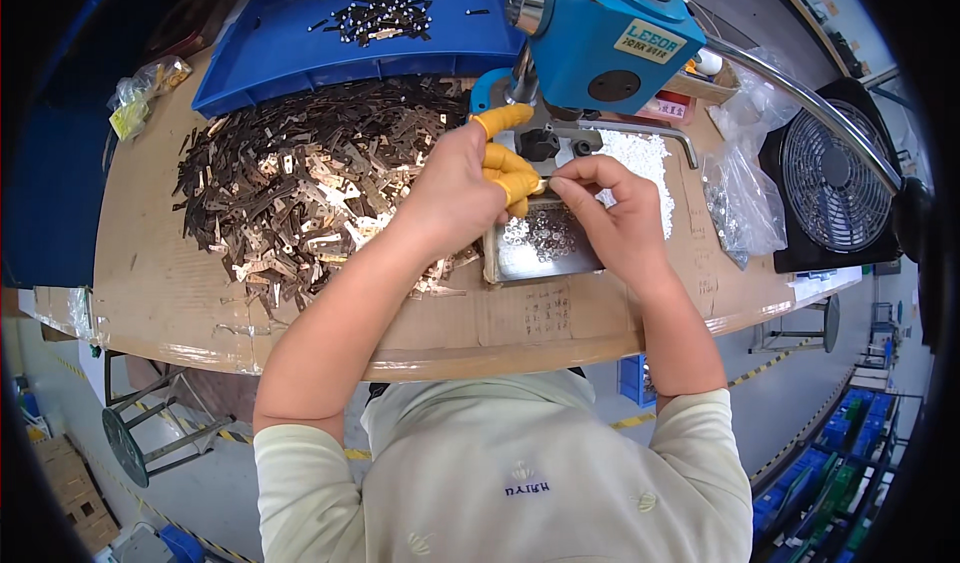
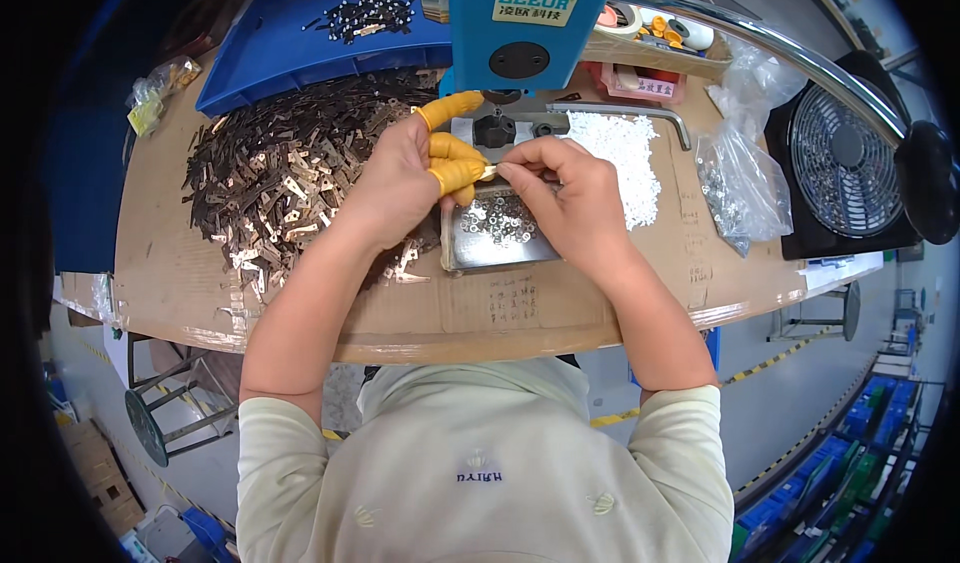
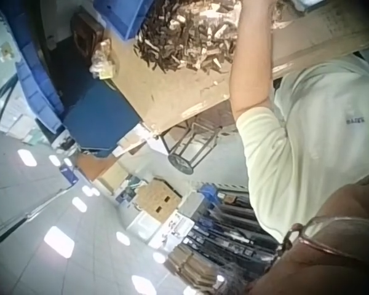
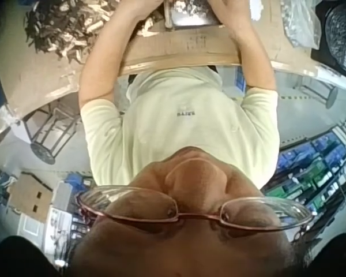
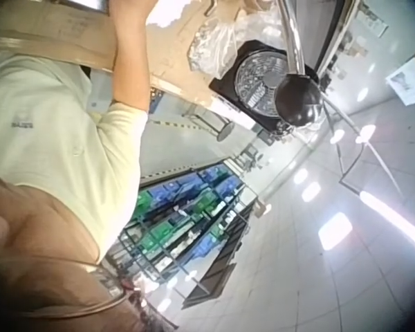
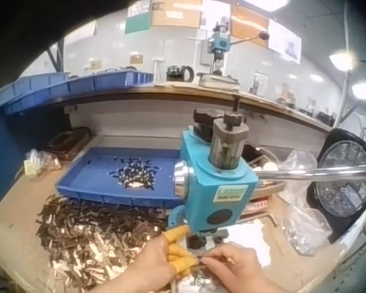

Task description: Assembling small metal components using a manual press machine at a workstation.

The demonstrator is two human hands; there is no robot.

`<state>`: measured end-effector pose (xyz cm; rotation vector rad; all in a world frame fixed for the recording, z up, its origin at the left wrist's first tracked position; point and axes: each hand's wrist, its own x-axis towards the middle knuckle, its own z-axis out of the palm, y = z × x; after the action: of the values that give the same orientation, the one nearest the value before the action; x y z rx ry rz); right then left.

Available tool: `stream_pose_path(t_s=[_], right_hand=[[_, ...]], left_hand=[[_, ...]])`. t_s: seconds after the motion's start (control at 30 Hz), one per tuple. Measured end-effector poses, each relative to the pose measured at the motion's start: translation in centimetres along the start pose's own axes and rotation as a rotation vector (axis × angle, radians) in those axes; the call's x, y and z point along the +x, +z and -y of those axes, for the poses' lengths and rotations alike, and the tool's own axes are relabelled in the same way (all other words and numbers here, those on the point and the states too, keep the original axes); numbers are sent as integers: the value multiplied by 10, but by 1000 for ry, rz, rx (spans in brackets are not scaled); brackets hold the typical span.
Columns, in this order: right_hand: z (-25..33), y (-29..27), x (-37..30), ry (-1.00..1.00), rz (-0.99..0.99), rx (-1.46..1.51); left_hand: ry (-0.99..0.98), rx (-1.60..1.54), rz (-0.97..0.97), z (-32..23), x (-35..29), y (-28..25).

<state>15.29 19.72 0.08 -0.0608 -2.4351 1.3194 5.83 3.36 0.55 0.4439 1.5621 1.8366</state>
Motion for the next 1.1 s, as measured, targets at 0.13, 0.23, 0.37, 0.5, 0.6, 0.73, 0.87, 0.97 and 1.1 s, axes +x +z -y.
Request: stream_pose_path(t_s=[0.13,0.23,0.37,0.5,0.6,0.73,0.87,0.97,1.1], right_hand=[[0,-9,-3,-106,-79,-74],[9,-27,0,-298,-325,-87],[41,-70,7,-431,-668,157],[75,-117,-13,-560,-363,700],[66,-112,-30,-518,-213,763],[2,-85,-65,-731,-455,-10],[-13,-69,-66,-682,-502,35],[-3,-56,-61,-584,-613,314],[-15,-34,-64,-292,-185,-391]], left_hand=[[-13,24,-32,-10,19,-1],[-7,42,-85,-16,30,-3],[78,-73,-108,-20,36,-5],[87,-134,-104,-21,37,-3],[84,-163,-100,-19,38,-6],[51,-191,-44,-16,40,-6],[35,-5,-82,-14,37,-10],[115,129,-151,-28,34,-10],[431,403,-436,-27,37,-33]])
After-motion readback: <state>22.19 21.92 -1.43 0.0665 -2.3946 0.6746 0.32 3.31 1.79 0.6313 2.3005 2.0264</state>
